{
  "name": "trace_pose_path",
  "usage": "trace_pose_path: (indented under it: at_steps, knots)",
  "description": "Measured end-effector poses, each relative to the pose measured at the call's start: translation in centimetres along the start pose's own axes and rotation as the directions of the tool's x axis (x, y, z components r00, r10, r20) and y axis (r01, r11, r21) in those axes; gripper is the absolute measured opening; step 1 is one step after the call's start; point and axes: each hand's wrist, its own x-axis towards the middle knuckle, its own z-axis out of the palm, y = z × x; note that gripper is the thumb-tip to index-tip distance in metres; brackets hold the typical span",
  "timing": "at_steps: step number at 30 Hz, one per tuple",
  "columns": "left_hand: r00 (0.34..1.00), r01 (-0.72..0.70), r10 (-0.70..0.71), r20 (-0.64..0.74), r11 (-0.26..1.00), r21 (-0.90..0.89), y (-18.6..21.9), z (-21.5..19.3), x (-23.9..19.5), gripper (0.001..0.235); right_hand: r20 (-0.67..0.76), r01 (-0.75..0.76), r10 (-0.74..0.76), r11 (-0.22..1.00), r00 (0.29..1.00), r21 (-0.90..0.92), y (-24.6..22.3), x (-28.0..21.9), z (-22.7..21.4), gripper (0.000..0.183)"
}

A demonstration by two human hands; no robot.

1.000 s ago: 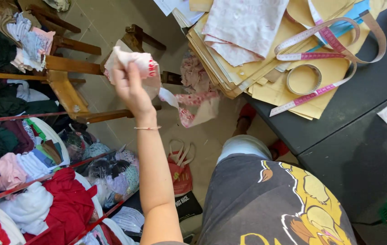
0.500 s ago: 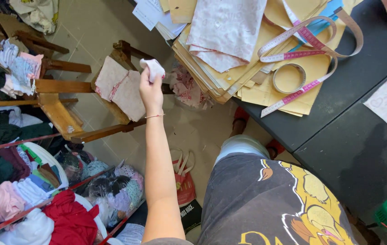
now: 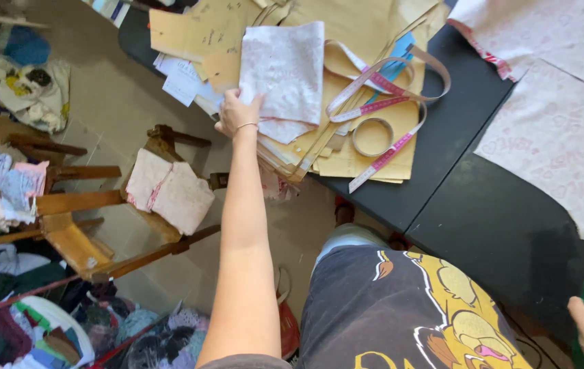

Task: Marking fabric using a paper pattern and cutting it with an electric rotary cutter

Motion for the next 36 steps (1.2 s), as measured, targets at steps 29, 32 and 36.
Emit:
trace_pose_path:
  at_steps: [29,32,36]
  knots:
    - [-0.406,-0.519,0.913,0.030,-0.203,-0.830,23.8,-4.6,-34.9,0.013,0.485,-0.656,-0.470,-0.332,0.738,0.678,-20.4,9.9,-11.2,0.084]
    - [-0.266,-0.713,0.956,-0.124,-0.281,-0.642,23.2,-3.0,-35.9,0.008,0.370,-0.520,-0.430,-0.312,0.824,0.795,-23.2,10.0,-11.7,0.056]
    - [0.093,-0.880,0.962,-0.257,-0.041,-0.474,20.8,-1.3,-35.6,0.002,0.264,-0.280,-0.132,-0.125,0.956,0.952,-20.0,10.6,-8.3,0.031]
